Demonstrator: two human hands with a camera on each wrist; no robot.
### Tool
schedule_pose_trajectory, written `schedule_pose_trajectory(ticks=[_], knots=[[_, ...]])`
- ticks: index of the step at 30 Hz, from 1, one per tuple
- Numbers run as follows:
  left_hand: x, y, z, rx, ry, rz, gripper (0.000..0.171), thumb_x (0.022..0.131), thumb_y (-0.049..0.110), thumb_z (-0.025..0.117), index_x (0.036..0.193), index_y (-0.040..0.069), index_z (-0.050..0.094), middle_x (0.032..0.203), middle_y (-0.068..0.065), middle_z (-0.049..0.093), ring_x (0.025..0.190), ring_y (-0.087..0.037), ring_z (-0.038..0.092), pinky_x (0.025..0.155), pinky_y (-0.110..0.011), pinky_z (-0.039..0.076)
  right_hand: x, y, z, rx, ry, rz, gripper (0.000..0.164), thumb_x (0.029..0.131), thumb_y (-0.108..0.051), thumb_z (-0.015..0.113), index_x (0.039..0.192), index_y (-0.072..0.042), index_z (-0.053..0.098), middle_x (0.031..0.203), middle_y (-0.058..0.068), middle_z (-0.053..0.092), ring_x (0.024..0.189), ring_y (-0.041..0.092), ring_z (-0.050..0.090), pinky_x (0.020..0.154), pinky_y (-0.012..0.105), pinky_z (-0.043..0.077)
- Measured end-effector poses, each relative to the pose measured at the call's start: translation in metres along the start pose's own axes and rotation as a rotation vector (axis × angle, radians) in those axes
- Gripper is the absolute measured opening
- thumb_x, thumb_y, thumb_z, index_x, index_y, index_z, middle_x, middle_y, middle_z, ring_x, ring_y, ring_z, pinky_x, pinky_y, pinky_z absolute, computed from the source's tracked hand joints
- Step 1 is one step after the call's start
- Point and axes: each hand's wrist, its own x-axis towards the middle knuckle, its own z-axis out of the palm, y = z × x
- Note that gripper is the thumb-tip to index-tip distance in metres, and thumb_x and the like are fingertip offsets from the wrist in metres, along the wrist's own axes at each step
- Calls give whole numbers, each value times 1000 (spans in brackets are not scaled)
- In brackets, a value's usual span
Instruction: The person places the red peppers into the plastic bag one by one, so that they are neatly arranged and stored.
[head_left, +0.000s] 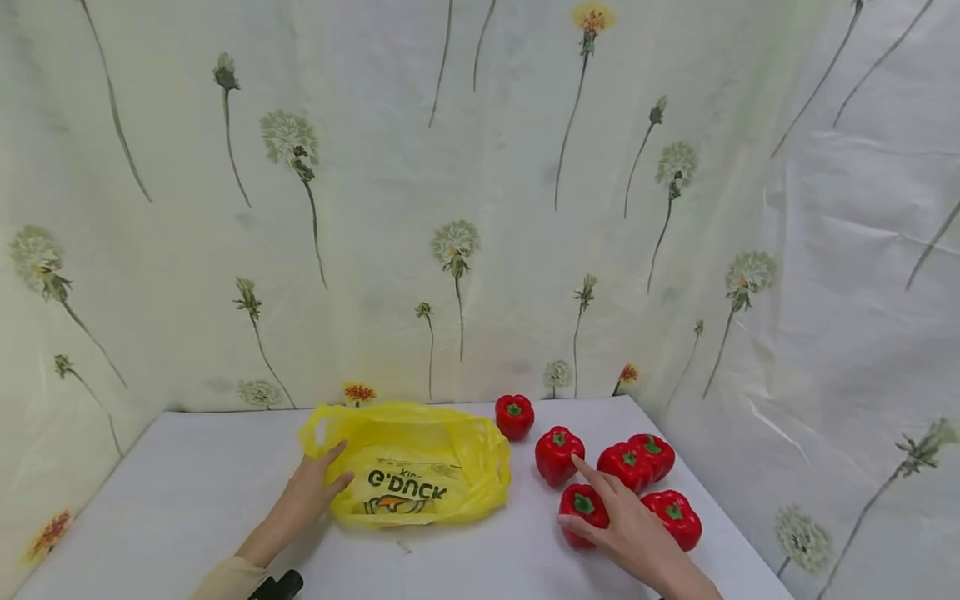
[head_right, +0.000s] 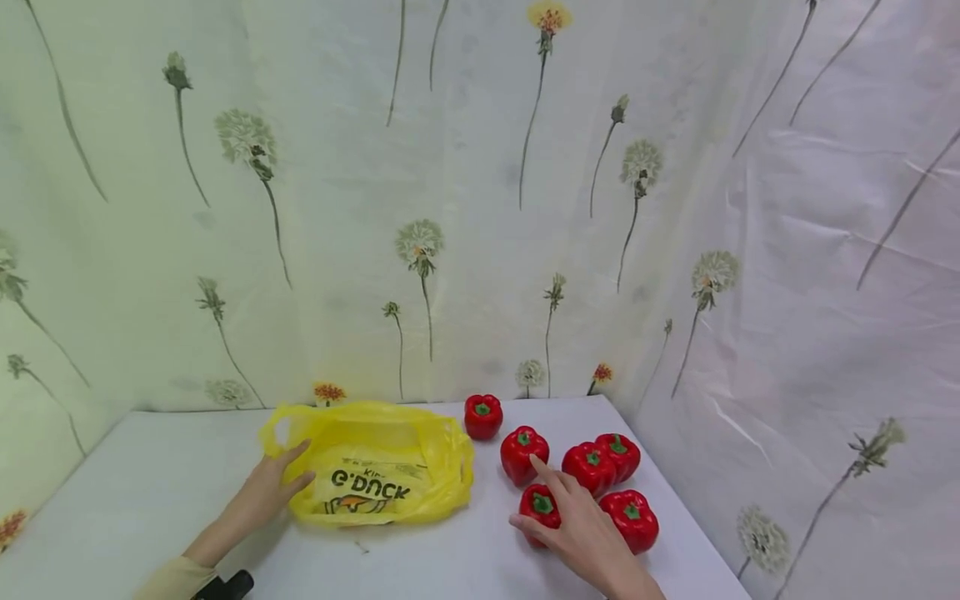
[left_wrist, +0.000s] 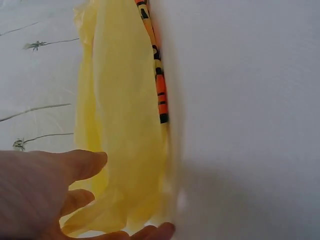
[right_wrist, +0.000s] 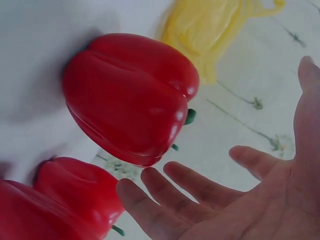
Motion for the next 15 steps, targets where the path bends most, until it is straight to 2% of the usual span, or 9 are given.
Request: schedule_pose_trajectory(ticks=[4,8,11,15], knots=[[7,-3,7,-75,35,15,58,87,8,65,139,-7,45,140,-41,36,129,-57,35,99,-64,37,1,5,4,23,-17,11,114,53,-83,65,150,-32,33,142,15,45,125,40,45,73,56,55],[13,-6,14,-129,51,35,61,75,-11,58,134,-15,45,141,-42,32,132,-54,32,105,-61,34,1,8,9,54,-19,25,117,51,-80,69,150,-31,33,143,16,45,126,42,45,71,53,56],[16,-6,16,-145,46,41,66,69,-15,54,135,-16,44,142,-42,30,132,-52,32,104,-59,35,2,11,12,64,-8,31,116,51,-75,74,150,-29,33,143,17,45,126,42,45,71,53,56],[16,-3,14,-127,28,13,70,68,-13,57,137,-15,42,143,-42,28,130,-50,35,100,-56,40,4,14,16,84,1,30,115,53,-68,79,149,-25,34,142,17,46,126,42,45,73,54,56]])
